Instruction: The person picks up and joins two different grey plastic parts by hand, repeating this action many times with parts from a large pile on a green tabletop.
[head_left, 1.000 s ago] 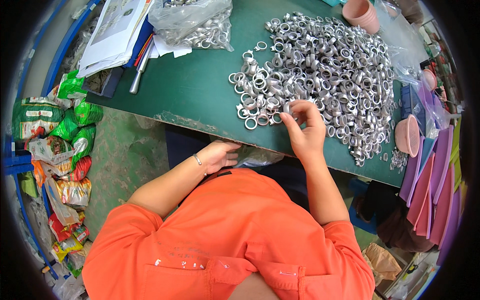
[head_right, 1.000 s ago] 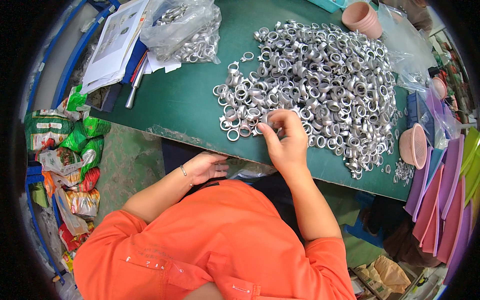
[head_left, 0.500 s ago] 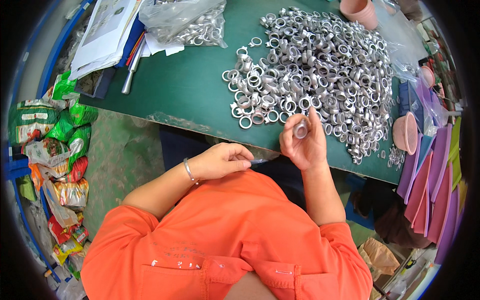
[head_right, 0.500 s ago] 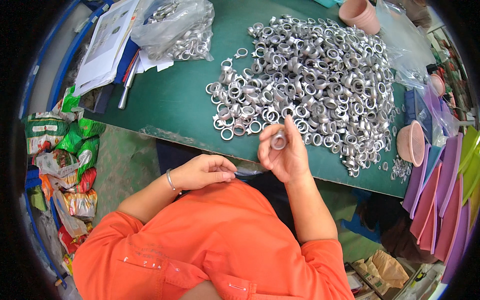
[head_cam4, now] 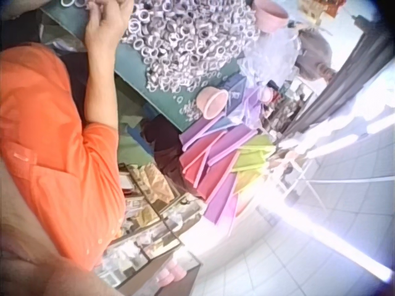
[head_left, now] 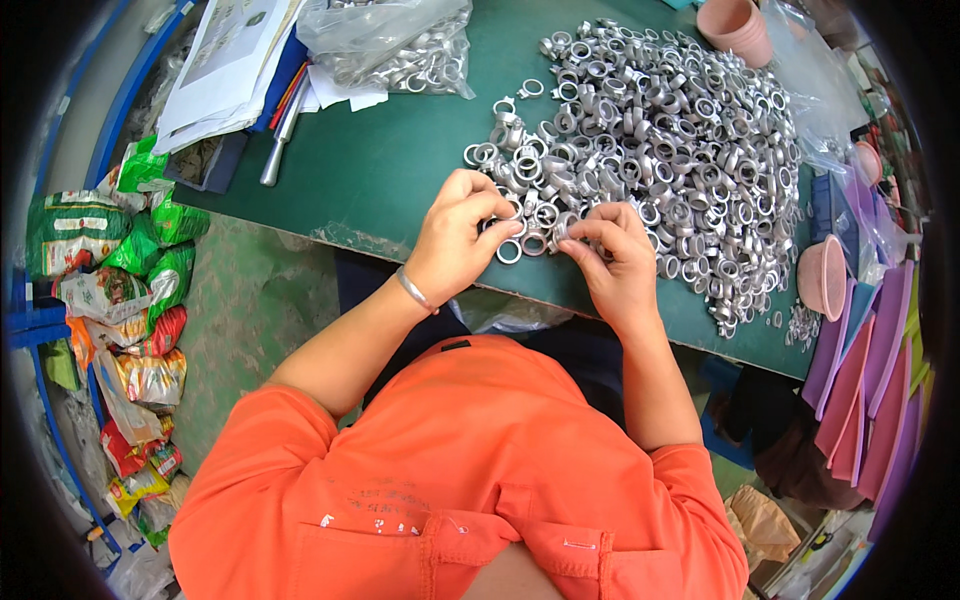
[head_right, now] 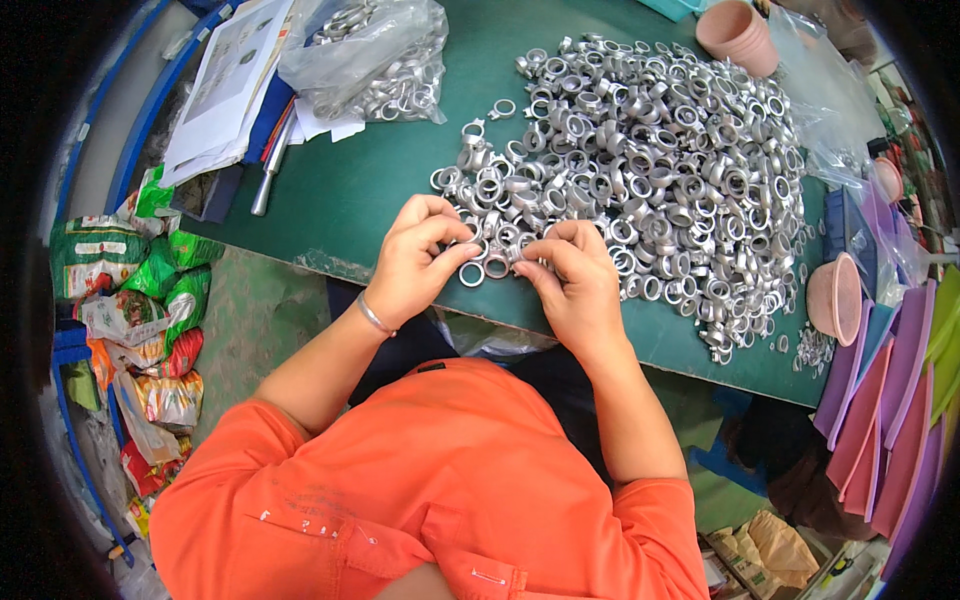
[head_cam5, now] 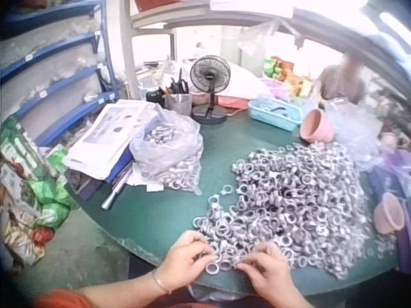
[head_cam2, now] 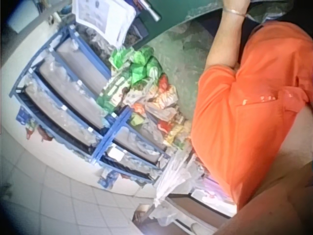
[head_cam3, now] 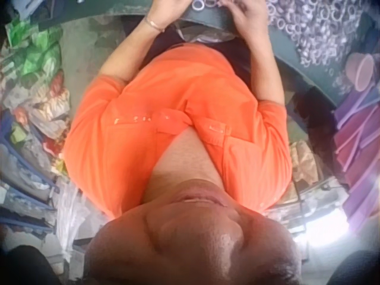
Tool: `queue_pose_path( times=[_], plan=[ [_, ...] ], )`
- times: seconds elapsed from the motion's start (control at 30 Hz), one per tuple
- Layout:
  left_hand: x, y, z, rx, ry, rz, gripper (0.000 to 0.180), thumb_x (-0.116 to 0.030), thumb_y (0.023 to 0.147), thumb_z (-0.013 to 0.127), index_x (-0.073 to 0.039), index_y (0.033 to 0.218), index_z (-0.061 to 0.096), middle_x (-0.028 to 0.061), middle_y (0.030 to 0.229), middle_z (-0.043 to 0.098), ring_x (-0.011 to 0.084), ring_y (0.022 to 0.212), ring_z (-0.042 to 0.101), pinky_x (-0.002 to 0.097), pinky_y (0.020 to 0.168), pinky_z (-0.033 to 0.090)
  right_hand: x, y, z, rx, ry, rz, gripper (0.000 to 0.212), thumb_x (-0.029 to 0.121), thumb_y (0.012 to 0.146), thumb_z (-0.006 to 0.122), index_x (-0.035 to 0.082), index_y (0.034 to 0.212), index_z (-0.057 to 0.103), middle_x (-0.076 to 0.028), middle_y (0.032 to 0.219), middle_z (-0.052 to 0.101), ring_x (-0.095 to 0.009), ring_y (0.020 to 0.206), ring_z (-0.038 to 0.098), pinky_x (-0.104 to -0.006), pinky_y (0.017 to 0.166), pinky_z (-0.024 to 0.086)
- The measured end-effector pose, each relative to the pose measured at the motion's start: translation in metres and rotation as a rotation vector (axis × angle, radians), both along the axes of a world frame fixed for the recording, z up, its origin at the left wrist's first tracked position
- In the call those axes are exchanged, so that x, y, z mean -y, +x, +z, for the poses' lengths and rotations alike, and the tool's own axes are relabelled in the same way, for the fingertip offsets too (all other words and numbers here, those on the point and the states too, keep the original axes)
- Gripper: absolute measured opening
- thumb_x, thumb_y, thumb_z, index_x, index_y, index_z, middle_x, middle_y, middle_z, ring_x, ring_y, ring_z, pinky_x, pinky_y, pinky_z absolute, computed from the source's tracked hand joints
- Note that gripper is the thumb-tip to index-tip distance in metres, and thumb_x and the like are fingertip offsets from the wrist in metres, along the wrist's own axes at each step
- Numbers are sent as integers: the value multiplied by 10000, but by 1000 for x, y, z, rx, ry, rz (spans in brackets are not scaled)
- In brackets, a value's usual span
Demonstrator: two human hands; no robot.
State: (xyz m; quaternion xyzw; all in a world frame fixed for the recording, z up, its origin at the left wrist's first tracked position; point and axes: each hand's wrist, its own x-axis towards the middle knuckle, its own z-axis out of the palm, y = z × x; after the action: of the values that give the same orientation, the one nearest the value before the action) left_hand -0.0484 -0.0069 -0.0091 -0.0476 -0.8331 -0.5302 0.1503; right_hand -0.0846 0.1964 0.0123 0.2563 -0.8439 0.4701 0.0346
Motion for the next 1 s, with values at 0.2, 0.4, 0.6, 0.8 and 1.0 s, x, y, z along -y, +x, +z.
queue_pose_path(
  times=[0.2,0.4,0.6,0.8,1.0],
  plan=[
    [-6,20,1,238,963,-320,265,16,853,626,-16,1111,570,96,1155,586,139,990,580,267,844,481,-8,13,-7,611,-698,168,183,-26,743,731,23,897,644,-96,1072,619,-100,830,552,-211,634,445],
    [-8,31,5,437,1373,-431,288,-50,908,588,-45,1192,542,87,1126,613,128,934,594,260,810,492,-11,17,-14,1099,-1198,355,274,141,895,618,16,1135,573,-197,984,653,-91,608,529,-174,454,397],
    [4,33,11,556,1490,-531,281,-87,949,510,-53,1229,511,143,1079,629,141,855,598,284,751,506,-15,17,-12,1161,-1303,450,314,85,864,554,-27,1156,550,-231,999,626,-160,573,551,-206,412,422],
    [25,36,13,428,1441,-384,212,41,758,478,-42,951,505,90,933,492,156,806,485,257,603,419,-8,16,-11,748,-599,111,74,67,822,663,16,850,617,-57,746,602,-108,561,553,-203,430,390],
    [12,21,10,234,296,-26,88,-1,809,677,-7,891,647,-7,813,533,45,687,510,186,603,420,24,19,-20,-123,227,-153,164,167,753,757,63,809,643,-60,674,557,-195,542,563,-311,489,459]
  ],
)
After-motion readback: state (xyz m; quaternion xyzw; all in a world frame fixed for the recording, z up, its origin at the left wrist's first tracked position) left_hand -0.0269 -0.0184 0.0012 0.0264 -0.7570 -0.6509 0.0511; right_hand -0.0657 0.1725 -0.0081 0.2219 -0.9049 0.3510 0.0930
